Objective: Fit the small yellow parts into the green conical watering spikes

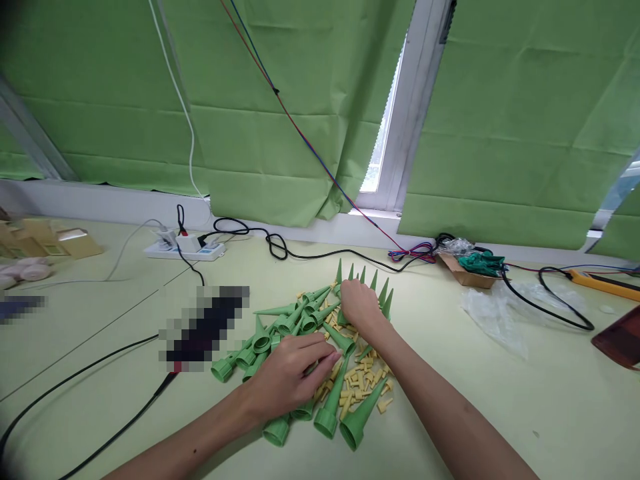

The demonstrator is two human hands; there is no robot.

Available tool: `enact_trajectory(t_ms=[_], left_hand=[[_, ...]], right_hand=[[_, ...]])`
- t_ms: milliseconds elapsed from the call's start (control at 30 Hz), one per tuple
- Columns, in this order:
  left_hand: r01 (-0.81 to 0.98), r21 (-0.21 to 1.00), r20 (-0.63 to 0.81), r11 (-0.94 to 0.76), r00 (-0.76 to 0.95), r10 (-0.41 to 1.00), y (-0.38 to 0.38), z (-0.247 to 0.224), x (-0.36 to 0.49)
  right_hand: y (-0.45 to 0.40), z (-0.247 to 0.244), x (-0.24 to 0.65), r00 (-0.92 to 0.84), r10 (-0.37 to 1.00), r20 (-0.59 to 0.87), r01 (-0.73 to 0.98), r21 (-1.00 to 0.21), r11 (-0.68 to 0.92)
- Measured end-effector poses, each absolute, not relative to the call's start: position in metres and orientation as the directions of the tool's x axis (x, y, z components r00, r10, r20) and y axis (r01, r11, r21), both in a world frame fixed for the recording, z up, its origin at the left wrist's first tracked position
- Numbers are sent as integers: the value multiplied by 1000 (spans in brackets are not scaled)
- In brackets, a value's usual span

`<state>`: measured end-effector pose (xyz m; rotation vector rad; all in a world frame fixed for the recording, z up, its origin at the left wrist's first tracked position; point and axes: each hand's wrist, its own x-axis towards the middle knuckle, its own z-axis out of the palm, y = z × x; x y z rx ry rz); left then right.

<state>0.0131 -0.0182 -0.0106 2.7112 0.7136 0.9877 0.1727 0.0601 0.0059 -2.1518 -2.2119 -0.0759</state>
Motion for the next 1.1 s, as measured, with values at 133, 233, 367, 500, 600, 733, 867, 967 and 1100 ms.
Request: enact_trajectory(t_ms=[133, 233, 367, 500, 600, 733, 867, 967, 1100], left_hand=[[387, 307, 552, -870, 672, 494, -18, -13, 14], [378, 312, 556, -872, 671, 490, -18, -14, 15], [362, 298, 574, -883, 672, 469, -19, -12, 16], [363, 274, 587, -891, 671, 454, -19, -11, 16], [369, 269, 573, -890, 681, 456, -19, -12, 16], [363, 285, 554, -887, 692, 462, -19, -12, 15], [366, 282, 544, -887, 700, 462, -19, -11, 15], [372, 277, 542, -886, 701, 464, -20, -11, 15], [372, 279, 543, -885, 699, 465, -20, -11, 16]], right_hand=[[60, 6, 171, -14, 998, 68, 1000, 9, 13], [61, 6, 170, -9, 998, 60, 1000, 10, 8], [60, 6, 171, 0, 998, 60, 1000, 9, -1], [58, 4, 172, 13, 998, 57, 1000, -2, -13], [58, 3, 172, 20, 999, 48, 1000, -15, -19], [61, 2, 174, 30, 999, 31, 999, -36, -28], [63, 3, 176, 37, 999, 15, 998, -57, -36], [63, 3, 177, 25, 1000, 15, 997, -69, -24], [62, 2, 179, 1, 999, 36, 996, -90, 2]])
